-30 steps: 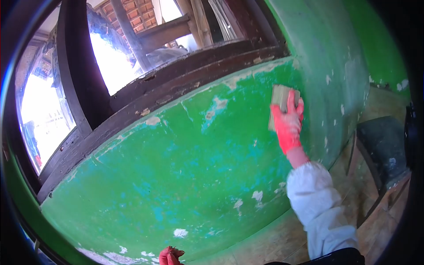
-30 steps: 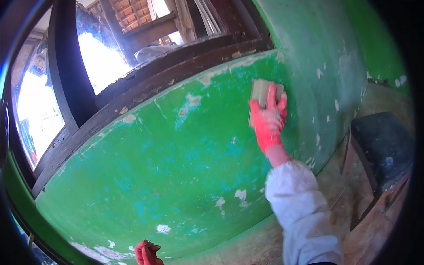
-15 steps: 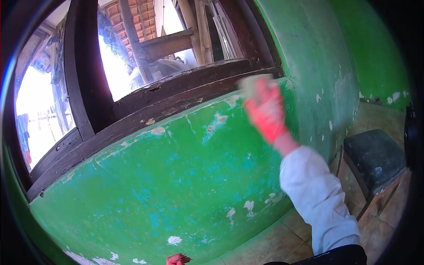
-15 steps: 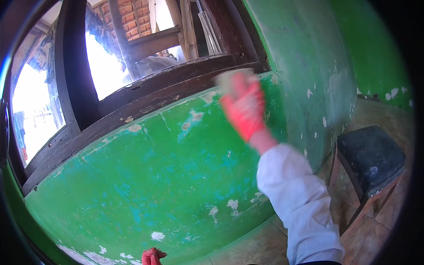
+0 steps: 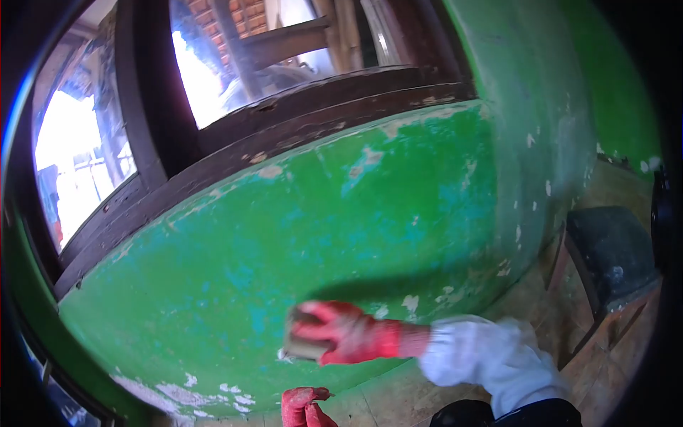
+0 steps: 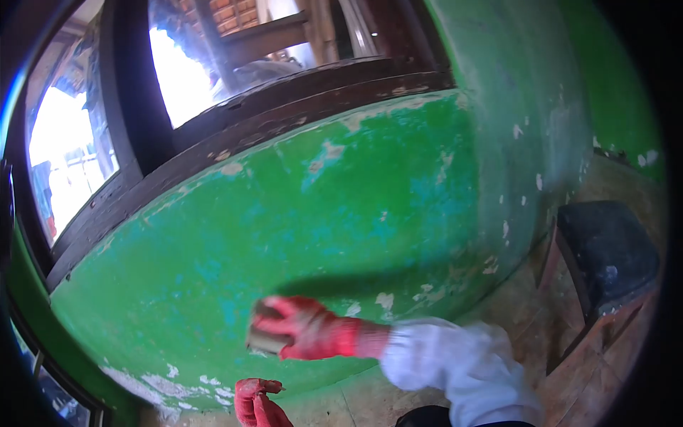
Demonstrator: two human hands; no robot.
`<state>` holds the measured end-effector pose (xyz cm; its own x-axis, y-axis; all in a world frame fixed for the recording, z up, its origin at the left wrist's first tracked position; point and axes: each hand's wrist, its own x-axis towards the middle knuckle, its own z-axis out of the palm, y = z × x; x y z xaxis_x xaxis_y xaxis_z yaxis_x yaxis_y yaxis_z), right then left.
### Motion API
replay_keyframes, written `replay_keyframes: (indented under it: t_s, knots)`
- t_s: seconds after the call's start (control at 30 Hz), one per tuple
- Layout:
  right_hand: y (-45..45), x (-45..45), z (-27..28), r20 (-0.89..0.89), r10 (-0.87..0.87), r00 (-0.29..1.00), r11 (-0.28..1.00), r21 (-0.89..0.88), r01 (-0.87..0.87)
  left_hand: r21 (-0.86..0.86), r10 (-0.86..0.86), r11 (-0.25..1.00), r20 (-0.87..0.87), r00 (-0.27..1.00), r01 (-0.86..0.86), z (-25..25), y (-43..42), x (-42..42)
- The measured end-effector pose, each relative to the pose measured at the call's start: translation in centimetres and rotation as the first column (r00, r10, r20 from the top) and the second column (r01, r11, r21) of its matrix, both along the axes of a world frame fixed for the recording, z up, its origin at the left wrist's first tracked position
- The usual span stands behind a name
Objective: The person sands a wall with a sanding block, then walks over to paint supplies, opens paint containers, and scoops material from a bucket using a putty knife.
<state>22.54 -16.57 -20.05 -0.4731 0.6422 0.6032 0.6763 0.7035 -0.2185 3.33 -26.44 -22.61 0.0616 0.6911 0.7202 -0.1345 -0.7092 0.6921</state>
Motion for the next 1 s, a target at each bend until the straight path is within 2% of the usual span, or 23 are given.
replay_keyframes:
  t_s: [0.03, 0.07, 0.1, 0.13, 0.17, 0.23, 0.27, 0.3, 0.37, 0.4, 0.43, 0.47, 0.5, 0.53, 0.57, 0.6, 0.63, 0.73, 0.77, 0.83, 0.87, 0.93, 1.0]
  knots:
    - [-0.8, 1.5, -1.0, -0.296, 0.042, 0.954, 0.996, -0.067, -0.065, -0.010, 0.023, 1.000, 0.009, 1.000, -0.023, 0.1, 0.1, -0.2]
    - [-1.9, 3.0, -2.2, -0.576, 0.039, 0.817, 0.982, -0.128, -0.138, -0.023, 0.000, 1.000, 0.055, 0.998, 0.002, 0.1, 0.2, -0.4]
    - [-3.2, 5.0, -2.3, -0.809, -0.068, 0.584, 0.898, -0.305, -0.318, -0.043, -0.033, 0.998, 0.097, 0.995, 0.038, 0.0, 0.3, -0.5]
    - [-4.5, 6.9, -2.0, -0.916, -0.265, 0.302, 0.761, -0.391, -0.518, -0.079, -0.033, 0.996, 0.086, 0.996, 0.040, -0.2, 0.3, -0.5]
    - [-5.2, 8.3, -2.6, -0.909, -0.303, 0.286, 0.751, -0.413, -0.515, -0.069, -0.024, 0.997, 0.089, 0.996, 0.031, -0.4, 0.6, -0.6]
    - [-6.0, 10.5, -4.1, -0.819, -0.573, -0.015, 0.556, -0.375, -0.742, -0.081, -0.032, 0.996, 0.088, 0.996, 0.039, -0.6, 0.7, -0.6]
    - [-6.3, 10.9, -4.6, -0.805, -0.593, -0.027, 0.554, -0.384, -0.738, -0.030, -0.041, 0.999, 0.076, 0.996, 0.043, -0.7, 0.8, -0.6]
    - [-6.5, 11.1, -5.3, -0.823, -0.566, -0.044, 0.526, -0.320, -0.788, 0.022, -0.046, 0.999, 0.063, 0.997, 0.044, -0.8, 0.9, -0.6]
    - [-6.9, 11.2, -6.2, -0.844, -0.529, -0.090, 0.485, -0.214, -0.848, -0.001, -0.069, 0.998, 0.113, 0.991, 0.070, -1.6, 1.3, -0.6]
    - [-7.3, 10.9, -6.3, -0.829, -0.549, -0.101, 0.480, -0.214, -0.851, -0.004, -0.087, 0.996, 0.168, 0.982, 0.089, -1.8, 1.4, -0.5]
    - [-7.8, 10.4, -6.3, -0.830, -0.558, -0.021, 0.538, -0.342, -0.771, -0.029, -0.008, 0.999, 0.152, 0.988, 0.012, -1.8, 1.1, -0.7]
    - [-8.3, 10.1, -6.9, -0.813, -0.580, 0.056, 0.581, -0.460, -0.671, -0.066, -0.006, 0.998, 0.129, 0.992, 0.015, -1.6, 1.1, -0.8]
    - [-8.3, 10.2, -8.9, -0.809, -0.548, 0.212, 0.658, -0.574, -0.488, -0.019, 0.034, 0.999, 0.141, 0.989, -0.031, -1.5, 1.2, -1.1]
    - [-8.9, 10.2, -10.8, -0.788, -0.587, 0.186, 0.632, -0.590, -0.503, 0.026, 0.073, 0.997, 0.150, 0.986, -0.078, -1.5, 1.1, -1.5]
    - [-9.2, 10.6, -12.2, -0.687, -0.607, 0.399, 0.625, -0.723, -0.295, -0.002, 0.083, 0.996, 0.162, 0.983, -0.084, -1.4, 0.8, -1.6]
    - [-9.5, 11.1, -13.6, -0.530, -0.619, 0.580, 0.618, -0.784, -0.058, -0.019, 0.091, 0.996, 0.181, 0.979, -0.089, -1.2, 0.6, -1.7]
    - [-10.2, 11.5, -15.4, -0.296, -0.725, 0.622, 0.548, -0.795, 0.260, -0.026, 0.056, 0.998, 0.178, 0.982, -0.052, -1.4, 0.7, -2.2]
    - [-12.1, 12.9, -20.3, -0.049, -0.869, 0.493, 0.323, -0.810, 0.489, -0.018, 0.069, 0.998, 0.173, 0.983, -0.067, -2.0, 1.0, -2.8]
    - [-12.6, 13.3, -22.1, -0.046, -0.869, 0.492, 0.318, -0.815, 0.485, -0.024, 0.069, 0.998, 0.166, 0.984, -0.066, -2.0, 0.9, -2.7]
    - [-13.8, 13.8, -25.5, 0.241, -0.879, 0.412, 0.199, -0.600, 0.775, -0.052, 0.068, 0.997, 0.183, 0.981, -0.060, -1.8, 0.8, -2.6]
    - [-14.3, 13.7, -26.5, 0.243, -0.878, 0.412, 0.195, -0.604, 0.773, -0.056, 0.067, 0.997, 0.178, 0.982, -0.058, -1.8, 0.8, -2.6]
    - [-15.4, 13.4, -28.3, 0.405, -0.830, 0.382, 0.101, -0.565, 0.819, -0.068, 0.070, 0.996, 0.193, 0.979, -0.057, -2.0, 0.8, -2.6]
    - [-16.4, 13.2, -30.0, 0.440, -0.801, 0.407, 0.108, -0.562, 0.820, -0.046, 0.073, 0.997, 0.164, 0.984, -0.067, -2.2, 1.0, -2.7]
